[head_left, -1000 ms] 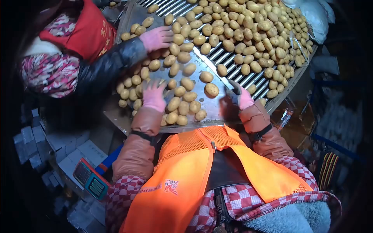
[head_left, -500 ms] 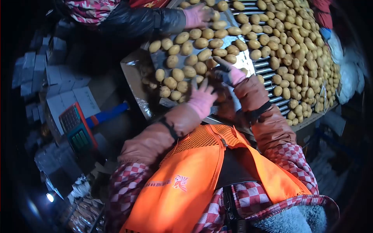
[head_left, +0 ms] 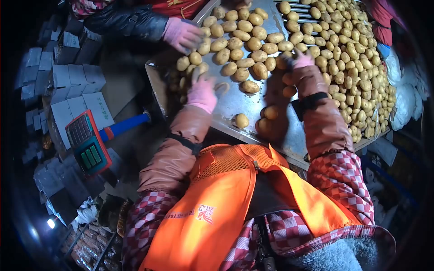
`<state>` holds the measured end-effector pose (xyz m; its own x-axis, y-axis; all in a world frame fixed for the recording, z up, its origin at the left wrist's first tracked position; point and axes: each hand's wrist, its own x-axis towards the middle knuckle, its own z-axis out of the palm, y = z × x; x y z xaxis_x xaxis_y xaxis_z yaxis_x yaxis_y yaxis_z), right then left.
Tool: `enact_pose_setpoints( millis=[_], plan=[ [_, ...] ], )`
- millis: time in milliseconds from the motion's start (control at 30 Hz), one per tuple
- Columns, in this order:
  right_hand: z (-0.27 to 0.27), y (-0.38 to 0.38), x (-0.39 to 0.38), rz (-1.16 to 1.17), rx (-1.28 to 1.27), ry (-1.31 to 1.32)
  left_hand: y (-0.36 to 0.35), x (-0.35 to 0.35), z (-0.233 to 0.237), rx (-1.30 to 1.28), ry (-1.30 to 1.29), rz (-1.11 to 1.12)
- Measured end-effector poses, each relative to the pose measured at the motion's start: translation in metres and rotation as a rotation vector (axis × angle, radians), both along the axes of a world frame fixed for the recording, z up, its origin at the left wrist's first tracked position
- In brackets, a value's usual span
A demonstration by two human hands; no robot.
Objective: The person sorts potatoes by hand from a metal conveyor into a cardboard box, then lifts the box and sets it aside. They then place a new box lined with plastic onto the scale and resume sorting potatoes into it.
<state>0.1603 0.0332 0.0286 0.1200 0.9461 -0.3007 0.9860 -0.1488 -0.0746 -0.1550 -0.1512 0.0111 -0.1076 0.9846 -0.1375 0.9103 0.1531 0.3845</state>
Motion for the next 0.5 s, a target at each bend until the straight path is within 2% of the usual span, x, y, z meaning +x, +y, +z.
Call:
enact_pose_setpoints(
  millis=[33, 100, 133, 167, 200, 233, 267, 300, 333, 367, 400, 433, 467, 500],
  plan=[
    [0.019, -0.028, -0.023, 0.035, 0.111, -0.010, -0.001, -0.015, -0.014, -0.009, 0.046, -0.011],
    [0.015, -0.041, -0.032, 0.104, 0.123, 0.023, -0.008, -0.030, 0.001, -0.066, 0.069, -0.033],
    [0.006, -0.041, -0.032, 0.165, 0.128, 0.047, -0.014, -0.049, -0.017, -0.002, 0.010, 0.036],
    [-0.029, -0.042, -0.025, 0.305, 0.324, 0.138, -0.018, -0.063, -0.035, 0.062, -0.052, 0.101],
    [-0.053, -0.045, -0.029, 0.382, 0.346, 0.311, -0.021, -0.063, -0.030, 0.149, 0.075, 0.129],
    [-0.017, -0.067, -0.053, 0.365, 0.129, 0.359, -0.027, -0.060, -0.021, 0.234, 0.203, 0.162],
    [-0.018, -0.092, -0.071, 0.382, 0.234, 0.358, -0.029, -0.047, -0.006, 0.346, 0.162, 0.132],
    [0.004, -0.113, -0.091, 0.325, 0.103, 0.351, -0.025, -0.026, 0.025, 0.276, 0.031, 0.066],
    [-0.025, -0.118, -0.093, 0.334, 0.062, 0.527, -0.033, -0.008, 0.003, 0.357, 0.127, 0.036],
    [-0.025, -0.131, -0.094, 0.336, 0.042, 0.565, -0.032, 0.012, 0.000, 0.383, 0.057, -0.112],
    [-0.026, -0.137, -0.086, 0.412, 0.092, 0.666, -0.027, 0.040, 0.027, 0.230, -0.257, -0.232],
    [-0.031, -0.145, -0.071, 0.485, 0.139, 0.761, -0.037, 0.064, 0.024, 0.314, -0.048, -0.403],
    [-0.044, -0.148, -0.057, 0.423, 0.196, 0.945, -0.034, 0.074, 0.004, 0.269, -0.023, -0.545],
    [-0.015, -0.150, -0.042, 0.156, -0.051, 1.197, -0.033, 0.083, -0.003, 0.263, 0.109, -0.640]
  ],
)
